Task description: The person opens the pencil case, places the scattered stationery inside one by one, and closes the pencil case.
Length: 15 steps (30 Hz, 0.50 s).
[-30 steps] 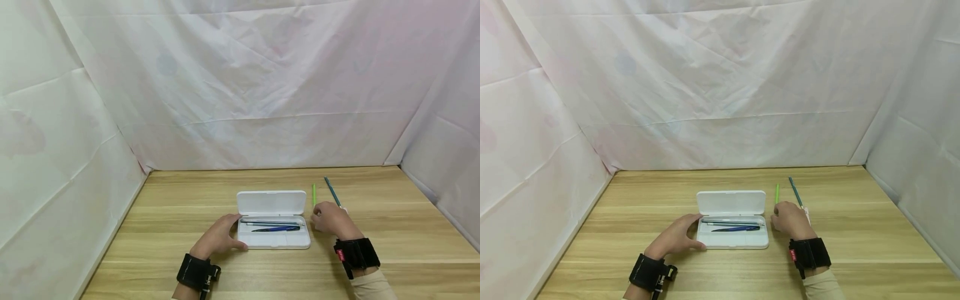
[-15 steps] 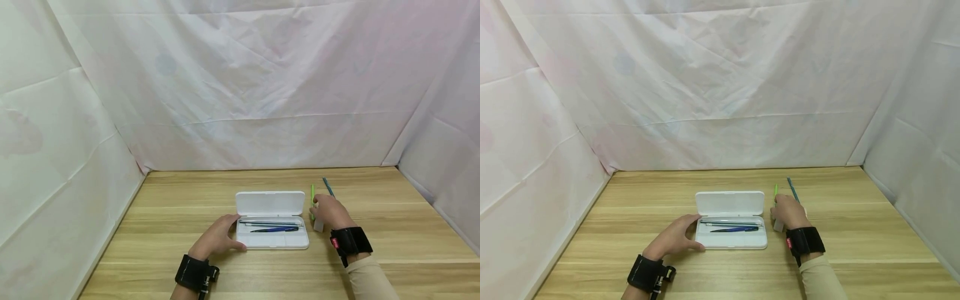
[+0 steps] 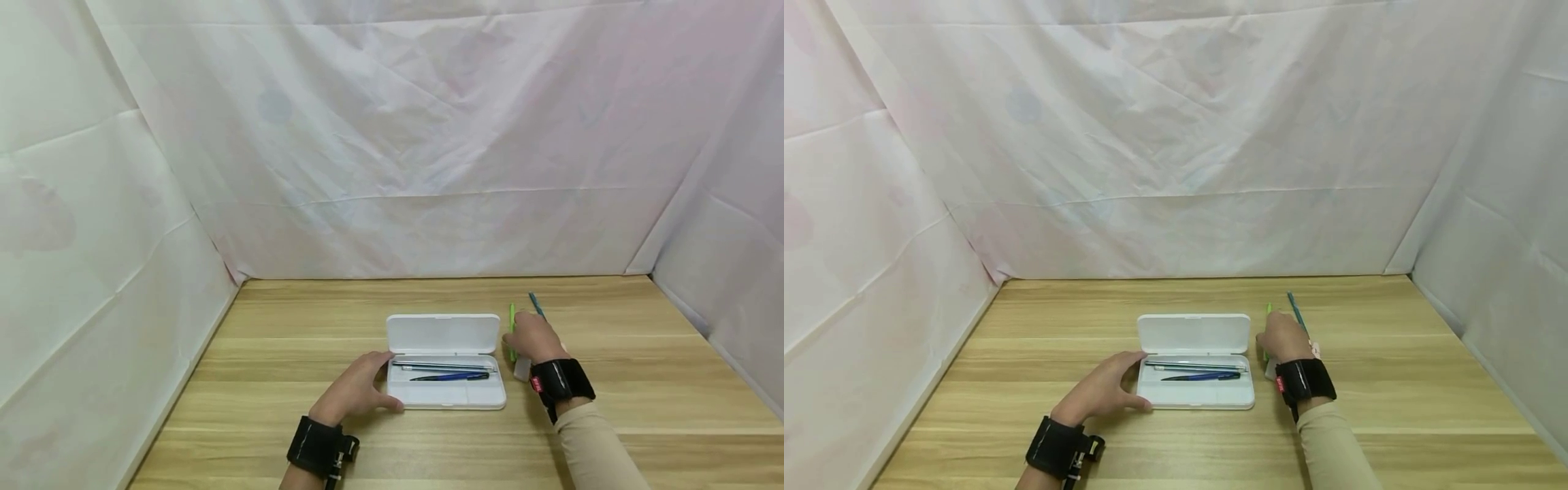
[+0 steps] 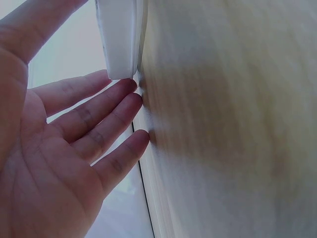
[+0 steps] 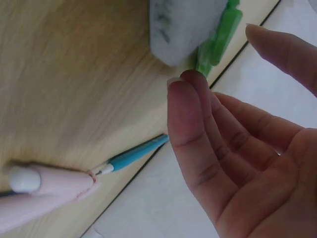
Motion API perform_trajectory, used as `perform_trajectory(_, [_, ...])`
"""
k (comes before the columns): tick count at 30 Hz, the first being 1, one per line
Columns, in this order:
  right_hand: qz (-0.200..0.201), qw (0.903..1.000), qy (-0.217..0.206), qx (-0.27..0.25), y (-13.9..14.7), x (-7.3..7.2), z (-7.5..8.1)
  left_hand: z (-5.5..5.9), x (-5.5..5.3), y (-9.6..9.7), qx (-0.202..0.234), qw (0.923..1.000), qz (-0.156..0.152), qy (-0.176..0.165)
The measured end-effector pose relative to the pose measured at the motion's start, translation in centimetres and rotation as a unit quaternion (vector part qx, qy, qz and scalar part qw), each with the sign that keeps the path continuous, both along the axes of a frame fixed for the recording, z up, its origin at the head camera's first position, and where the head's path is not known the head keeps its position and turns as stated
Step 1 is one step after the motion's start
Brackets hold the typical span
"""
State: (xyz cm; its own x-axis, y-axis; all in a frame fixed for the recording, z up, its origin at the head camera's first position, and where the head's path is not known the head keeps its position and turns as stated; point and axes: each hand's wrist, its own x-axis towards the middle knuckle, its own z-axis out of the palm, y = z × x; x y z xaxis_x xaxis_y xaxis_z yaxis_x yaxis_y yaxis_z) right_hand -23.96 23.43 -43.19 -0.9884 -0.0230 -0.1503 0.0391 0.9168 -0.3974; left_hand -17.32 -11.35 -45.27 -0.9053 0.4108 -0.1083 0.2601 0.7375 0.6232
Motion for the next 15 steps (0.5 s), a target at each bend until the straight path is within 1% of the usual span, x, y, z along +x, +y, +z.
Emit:
perform_trajectory(3, [-0.001,1.0000,0.002,-0.003,-0.07,-0.25,-0.29,0.06,0.03,0.02,-0.004,1.0000,0.001,0.000])
perform_trajectory(8, [-0.017,0.9997,-0.003,-0.018,-0.23,-0.45,-0.58,0.19,0.07,0.10,-0.004,1.0000,0.001,0.000])
perform_trajectory(15, [-0.033,0.9993,-0.005,-0.019,-0.40,-0.69,-0.86,0.31,0.07,0.16,-0.003,1.0000,0.002,-0.001])
